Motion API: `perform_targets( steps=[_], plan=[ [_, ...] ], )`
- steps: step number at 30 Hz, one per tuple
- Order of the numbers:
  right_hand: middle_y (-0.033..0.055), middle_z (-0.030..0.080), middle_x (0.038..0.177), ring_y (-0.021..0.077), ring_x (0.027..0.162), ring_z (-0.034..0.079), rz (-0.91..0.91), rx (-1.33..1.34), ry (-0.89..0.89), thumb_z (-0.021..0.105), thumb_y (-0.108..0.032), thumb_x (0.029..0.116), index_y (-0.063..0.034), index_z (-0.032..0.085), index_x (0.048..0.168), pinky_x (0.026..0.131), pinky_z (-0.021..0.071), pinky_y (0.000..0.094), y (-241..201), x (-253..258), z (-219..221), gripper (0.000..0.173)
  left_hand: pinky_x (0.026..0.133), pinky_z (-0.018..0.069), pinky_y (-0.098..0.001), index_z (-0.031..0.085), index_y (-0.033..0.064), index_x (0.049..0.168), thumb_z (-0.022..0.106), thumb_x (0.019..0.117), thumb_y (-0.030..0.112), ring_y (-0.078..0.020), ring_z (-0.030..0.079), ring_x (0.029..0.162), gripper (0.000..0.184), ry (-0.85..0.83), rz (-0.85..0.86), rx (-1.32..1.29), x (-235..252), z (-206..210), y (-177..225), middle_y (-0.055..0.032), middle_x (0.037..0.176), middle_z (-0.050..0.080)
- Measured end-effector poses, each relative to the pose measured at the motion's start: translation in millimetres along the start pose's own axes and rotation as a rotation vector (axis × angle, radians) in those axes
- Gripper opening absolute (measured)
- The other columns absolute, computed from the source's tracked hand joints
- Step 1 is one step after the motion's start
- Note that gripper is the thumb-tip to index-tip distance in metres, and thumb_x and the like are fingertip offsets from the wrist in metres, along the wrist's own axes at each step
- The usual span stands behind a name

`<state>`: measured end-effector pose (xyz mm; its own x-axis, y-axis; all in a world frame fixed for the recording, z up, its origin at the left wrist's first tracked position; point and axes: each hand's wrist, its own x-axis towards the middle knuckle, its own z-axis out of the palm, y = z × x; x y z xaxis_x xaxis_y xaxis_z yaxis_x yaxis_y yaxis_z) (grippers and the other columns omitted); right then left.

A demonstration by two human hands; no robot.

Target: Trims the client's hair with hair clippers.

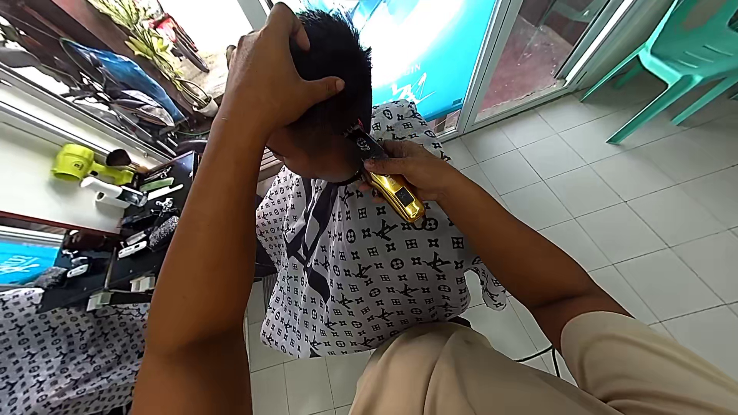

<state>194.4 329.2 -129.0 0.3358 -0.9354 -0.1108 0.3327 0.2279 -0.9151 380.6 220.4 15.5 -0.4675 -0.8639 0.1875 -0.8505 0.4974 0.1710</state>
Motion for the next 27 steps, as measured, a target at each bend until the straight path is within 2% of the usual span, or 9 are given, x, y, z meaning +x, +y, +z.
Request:
perform_targets(
  steps=[3,6,11,16,18,21,24,27],
  plan=[
    [0.0116,0.069,0.102,0.0233,0.087,0.074,-0.053,0.036,-0.003,0.058,-0.015,0.1028,-0.0048,0.048,0.127,0.07,0.0648,0.0375,-4,1,7,0.028,0.104,0.0356,-0.0666,0.057,0.0111,0.133,0.074,0.0814,0.064,-0.0391,0.056,0.125,0.076,-0.011,-0.002,-0.002,0,0,1,-0.0196,0.125,0.064],
    [0.0126,0.068,0.103,0.0231,0.087,0.073,-0.126,0.066,-0.016,0.058,-0.014,0.1023,-0.0049,0.046,0.13,0.07,0.0642,0.0369,-4,4,13,0.031,0.104,0.0354,-0.0669,0.056,0.011,0.133,0.075,0.0816,0.063,-0.0393,0.057,0.124,0.075,-0.008,-0.007,0.0,-1,0,2,-0.0199,0.125,0.064],
    [0.0138,0.069,0.103,0.0251,0.088,0.074,0.006,0.145,-0.018,0.056,-0.016,0.1042,-0.0049,0.049,0.128,0.07,0.0644,0.0387,7,1,12,0.027,0.105,0.0357,-0.0667,0.057,0.0121,0.131,0.074,0.0812,0.065,-0.0393,0.056,0.125,0.075,-0.005,-0.007,0.016,-1,-1,0,-0.0193,0.125,0.064],
    [0.0147,0.069,0.106,0.0257,0.091,0.074,-0.172,0.178,-0.004,0.057,-0.014,0.1031,-0.0044,0.046,0.128,0.074,0.0645,0.0398,-1,5,23,0.029,0.105,0.035,-0.067,0.057,0.0109,0.133,0.076,0.0808,0.064,-0.04,0.056,0.125,0.076,-0.015,-0.004,0.001,1,-2,2,-0.0208,0.126,0.064],
    [0.0143,0.069,0.105,0.0254,0.089,0.074,-0.121,0.159,-0.008,0.056,-0.014,0.1033,-0.0049,0.047,0.129,0.071,0.0645,0.039,7,4,21,0.029,0.104,0.0364,-0.0668,0.057,0.0107,0.131,0.074,0.0802,0.068,-0.0395,0.057,0.122,0.078,-0.015,0.003,-0.013,1,-4,2,-0.0201,0.122,0.064],
    [0.014,0.069,0.104,0.0255,0.09,0.073,-0.005,0.187,-0.01,0.057,-0.015,0.1038,-0.0051,0.049,0.127,0.074,0.0643,0.04,12,2,19,0.027,0.1,0.0413,-0.0658,0.059,0.0111,0.13,0.062,0.0831,0.077,-0.0383,0.06,0.119,0.081,-0.008,0.008,-0.013,4,-7,-3,-0.0188,0.119,0.066],
    [0.0144,0.069,0.106,0.0252,0.092,0.073,-0.1,0.213,0.007,0.055,-0.014,0.1044,-0.0038,0.048,0.128,0.075,0.0644,0.0396,1,3,26,0.026,0.104,0.0386,-0.0672,0.058,0.0114,0.134,0.067,0.0853,0.069,-0.041,0.058,0.124,0.076,-0.029,-0.002,-0.006,6,-8,-3,-0.0206,0.125,0.065],
    [0.0148,0.068,0.107,0.0258,0.092,0.073,-0.176,0.195,0.023,0.057,-0.014,0.1033,-0.0039,0.045,0.13,0.075,0.0645,0.0405,2,5,32,0.031,0.104,0.0374,-0.0681,0.058,0.0118,0.133,0.073,0.0823,0.067,-0.0417,0.057,0.124,0.076,-0.02,0.002,0.014,6,-7,-2,-0.0208,0.125,0.065]
  ],
)
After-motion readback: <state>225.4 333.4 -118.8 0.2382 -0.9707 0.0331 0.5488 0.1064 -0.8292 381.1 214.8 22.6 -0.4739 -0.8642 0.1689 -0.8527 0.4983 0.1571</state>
